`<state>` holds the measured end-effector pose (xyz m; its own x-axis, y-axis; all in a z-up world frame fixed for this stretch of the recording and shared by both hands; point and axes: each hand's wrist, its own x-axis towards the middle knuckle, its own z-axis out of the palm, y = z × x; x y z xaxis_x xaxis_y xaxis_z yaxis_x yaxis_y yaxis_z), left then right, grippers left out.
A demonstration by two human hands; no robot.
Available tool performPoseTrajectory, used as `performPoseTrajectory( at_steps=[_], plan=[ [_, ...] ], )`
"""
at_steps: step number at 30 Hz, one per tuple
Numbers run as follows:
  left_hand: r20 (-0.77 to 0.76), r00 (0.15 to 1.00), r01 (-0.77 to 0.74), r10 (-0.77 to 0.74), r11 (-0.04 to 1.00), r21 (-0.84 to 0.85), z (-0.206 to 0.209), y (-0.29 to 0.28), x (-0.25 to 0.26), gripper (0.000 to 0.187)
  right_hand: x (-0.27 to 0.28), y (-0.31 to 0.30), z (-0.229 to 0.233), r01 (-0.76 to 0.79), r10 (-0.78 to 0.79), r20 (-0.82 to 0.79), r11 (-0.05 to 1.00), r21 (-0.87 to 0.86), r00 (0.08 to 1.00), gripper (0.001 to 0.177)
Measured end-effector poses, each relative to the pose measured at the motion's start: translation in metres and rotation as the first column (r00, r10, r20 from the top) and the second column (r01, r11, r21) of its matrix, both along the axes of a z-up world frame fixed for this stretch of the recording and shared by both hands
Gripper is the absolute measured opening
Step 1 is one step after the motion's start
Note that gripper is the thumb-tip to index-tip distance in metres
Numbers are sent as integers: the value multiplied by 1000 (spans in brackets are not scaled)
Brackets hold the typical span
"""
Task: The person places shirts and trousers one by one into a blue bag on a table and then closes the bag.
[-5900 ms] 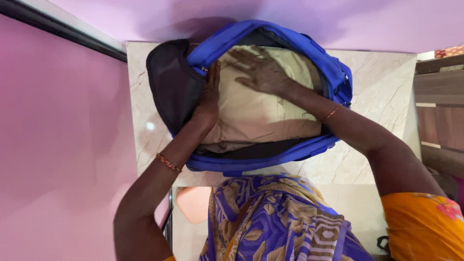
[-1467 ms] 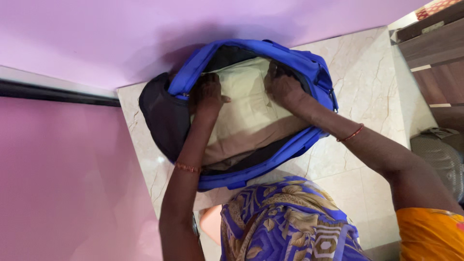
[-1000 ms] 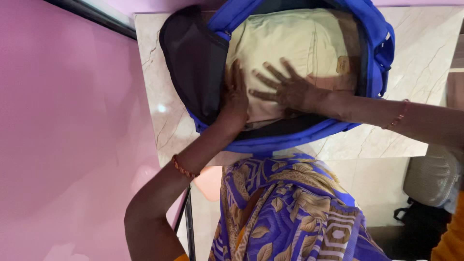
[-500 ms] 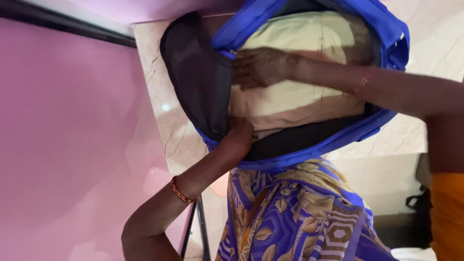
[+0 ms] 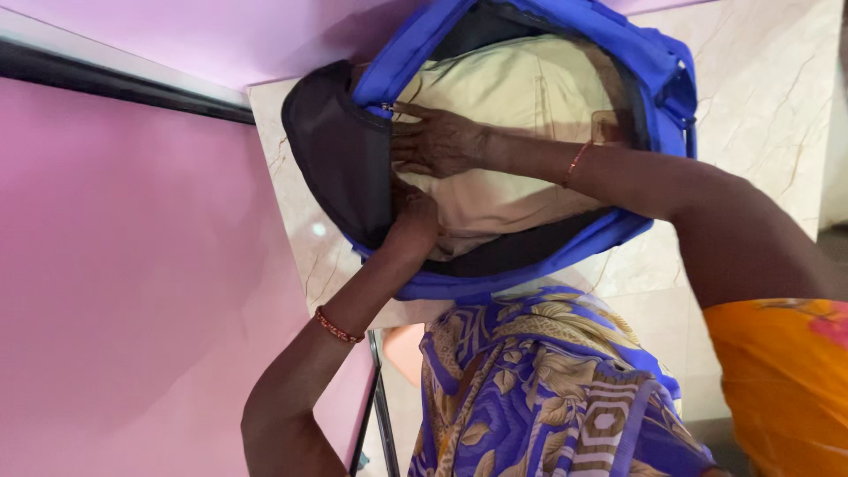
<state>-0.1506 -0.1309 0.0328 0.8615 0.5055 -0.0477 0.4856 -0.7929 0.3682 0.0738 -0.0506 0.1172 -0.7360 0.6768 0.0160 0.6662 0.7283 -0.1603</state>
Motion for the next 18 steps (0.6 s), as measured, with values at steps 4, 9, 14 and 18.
performPoseTrajectory(
  at_steps=[4,9,14,18],
  plan=[
    [0,999,-35,35,991,126,24,27,31,25,10,5,7,-7,7,-99,1000,3,995,48],
    [-67,970,-157,236,806,570,95,83,100,19,76,5,46,212,-188,-267,975,64,945,29],
    [331,893,-424,306,820,385,61,120,141,47,105,-12,64,574,-593,-62,797,-187,803,56],
    [-14,944,-329,330,943,42,-3,146,140,37,110,-12,51,633,-659,-85,745,-213,747,60]
  ],
)
